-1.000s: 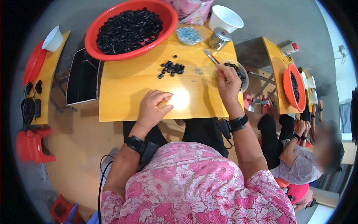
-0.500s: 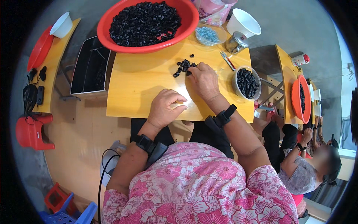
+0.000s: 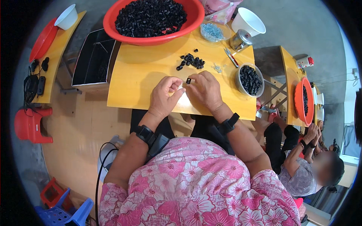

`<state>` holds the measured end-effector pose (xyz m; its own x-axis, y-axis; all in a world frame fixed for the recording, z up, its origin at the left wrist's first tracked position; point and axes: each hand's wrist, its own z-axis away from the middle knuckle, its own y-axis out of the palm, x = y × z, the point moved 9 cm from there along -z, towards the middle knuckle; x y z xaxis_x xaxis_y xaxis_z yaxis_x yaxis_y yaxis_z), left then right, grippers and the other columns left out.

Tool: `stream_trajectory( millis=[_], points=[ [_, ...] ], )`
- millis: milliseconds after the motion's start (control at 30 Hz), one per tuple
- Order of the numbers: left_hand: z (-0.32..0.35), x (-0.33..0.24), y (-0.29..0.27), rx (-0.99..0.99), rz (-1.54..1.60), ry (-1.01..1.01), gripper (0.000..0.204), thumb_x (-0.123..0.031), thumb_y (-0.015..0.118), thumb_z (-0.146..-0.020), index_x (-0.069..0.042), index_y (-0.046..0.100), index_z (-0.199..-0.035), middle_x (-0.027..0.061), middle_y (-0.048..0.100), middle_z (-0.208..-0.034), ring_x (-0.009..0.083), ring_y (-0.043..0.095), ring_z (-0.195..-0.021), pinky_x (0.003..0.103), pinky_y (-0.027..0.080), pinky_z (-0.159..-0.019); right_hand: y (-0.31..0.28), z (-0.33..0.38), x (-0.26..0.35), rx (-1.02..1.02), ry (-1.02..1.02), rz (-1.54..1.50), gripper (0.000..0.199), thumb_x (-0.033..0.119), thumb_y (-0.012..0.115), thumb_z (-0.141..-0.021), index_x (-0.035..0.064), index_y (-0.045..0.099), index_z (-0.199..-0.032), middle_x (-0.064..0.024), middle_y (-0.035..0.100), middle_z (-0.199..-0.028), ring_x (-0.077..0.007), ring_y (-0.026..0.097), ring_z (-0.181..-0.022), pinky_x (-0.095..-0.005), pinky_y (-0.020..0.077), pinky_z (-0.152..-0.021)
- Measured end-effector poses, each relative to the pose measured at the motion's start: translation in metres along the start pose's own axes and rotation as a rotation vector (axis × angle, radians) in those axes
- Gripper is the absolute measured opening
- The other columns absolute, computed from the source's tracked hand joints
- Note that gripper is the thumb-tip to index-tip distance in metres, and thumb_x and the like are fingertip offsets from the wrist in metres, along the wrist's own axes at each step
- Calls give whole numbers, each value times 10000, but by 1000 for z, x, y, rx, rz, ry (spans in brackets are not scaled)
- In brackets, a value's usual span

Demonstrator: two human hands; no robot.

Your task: Sorting and assembling small black plastic components at a workstation.

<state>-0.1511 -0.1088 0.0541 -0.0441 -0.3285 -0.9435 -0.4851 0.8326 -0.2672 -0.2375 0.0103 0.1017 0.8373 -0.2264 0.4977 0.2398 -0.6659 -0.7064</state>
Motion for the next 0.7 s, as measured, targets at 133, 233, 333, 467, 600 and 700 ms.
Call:
stream_trajectory(
  millis=[133,233,333,467,600,700],
  points=[
    [0,-6,8,57,-37,90,153,-98,717,-817,-14,661,-932,80,643,-879,188,639,-776,297,529,-732,-7,13,33,-81,-159,52,290,92,759,-665,83,634,-926,-95,596,-820,-307,596,-745,-411,488,-675],
    [0,-3,7,68,42,52,121,-86,718,-813,2,668,-879,82,636,-838,182,637,-751,284,525,-712,5,21,37,-41,-183,67,291,104,757,-678,87,638,-943,-90,607,-830,-295,604,-768,-399,490,-710],
    [0,-2,8,103,-18,36,105,-66,718,-808,5,672,-871,85,631,-818,177,641,-755,282,529,-721,1,24,34,-26,-137,41,255,98,739,-718,85,646,-955,-98,616,-845,-306,609,-775,-402,496,-713],
    [1,-7,8,111,-28,78,111,-59,709,-813,2,678,-901,90,641,-832,182,641,-761,282,526,-712,-21,31,-6,-107,74,65,214,79,715,-764,95,659,-970,-109,625,-871,-324,624,-777,-420,510,-693],
    [2,-9,9,116,12,73,113,-80,679,-851,-2,675,-933,76,644,-846,175,623,-788,285,504,-733,-45,32,-48,-150,339,203,177,62,664,-828,51,686,-1003,-158,633,-899,-364,644,-805,-415,528,-691],
    [2,-9,8,101,-16,83,129,-79,712,-817,-19,690,-929,90,651,-836,201,649,-781,297,528,-724,-44,29,-62,-86,352,233,119,78,659,-838,52,706,-945,-152,637,-889,-353,649,-806,-413,532,-696]
  ],
)
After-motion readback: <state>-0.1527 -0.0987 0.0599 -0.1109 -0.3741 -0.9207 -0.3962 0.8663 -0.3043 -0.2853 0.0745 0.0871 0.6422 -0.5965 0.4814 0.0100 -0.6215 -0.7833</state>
